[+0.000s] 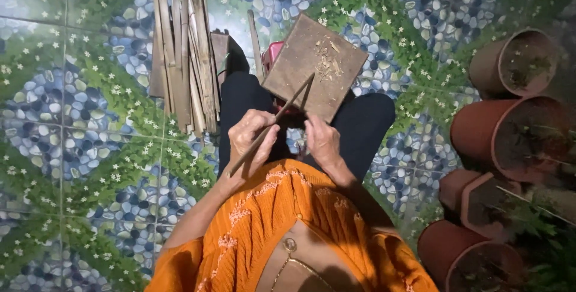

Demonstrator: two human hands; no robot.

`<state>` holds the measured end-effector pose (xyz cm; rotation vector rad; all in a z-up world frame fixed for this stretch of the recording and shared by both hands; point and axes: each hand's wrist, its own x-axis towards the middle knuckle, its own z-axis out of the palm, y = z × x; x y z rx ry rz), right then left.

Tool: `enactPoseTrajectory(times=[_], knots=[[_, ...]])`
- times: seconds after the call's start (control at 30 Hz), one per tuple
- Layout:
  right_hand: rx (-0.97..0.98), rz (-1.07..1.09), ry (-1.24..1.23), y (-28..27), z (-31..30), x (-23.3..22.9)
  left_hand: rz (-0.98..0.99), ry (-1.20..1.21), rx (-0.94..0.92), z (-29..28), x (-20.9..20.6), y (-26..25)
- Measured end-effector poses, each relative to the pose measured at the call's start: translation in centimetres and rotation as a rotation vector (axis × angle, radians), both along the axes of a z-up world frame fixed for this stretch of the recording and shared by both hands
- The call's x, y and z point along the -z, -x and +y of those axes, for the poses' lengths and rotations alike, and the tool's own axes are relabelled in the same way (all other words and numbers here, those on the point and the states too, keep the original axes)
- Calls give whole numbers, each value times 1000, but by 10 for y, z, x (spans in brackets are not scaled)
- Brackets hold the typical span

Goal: Using a large blade to saw and shave a piece of wood while sitting on the floor.

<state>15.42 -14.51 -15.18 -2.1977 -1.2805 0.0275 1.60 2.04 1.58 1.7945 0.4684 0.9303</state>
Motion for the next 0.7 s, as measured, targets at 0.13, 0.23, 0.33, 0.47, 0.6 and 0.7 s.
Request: enactPoseTrajectory(times=[0.13,0.23,0.33,0.47,0.6,0.7], knots=[[133,16,198,-28,-6,24,23,-38,11,-2,5,3],[258,209,531,-43,-11,39,41,-4,-9,-8,7,5],[297,249,583,-42,-4,37,44,-22,-1,-8,3,7],[418,353,355,-34,6,31,70,37,-48,-8,3,9],[101,81,235,-4,0,20,48,50,-100,-8,14,10],[24,102,78,21,7,-10,57,55,-101,-2,16,12]])
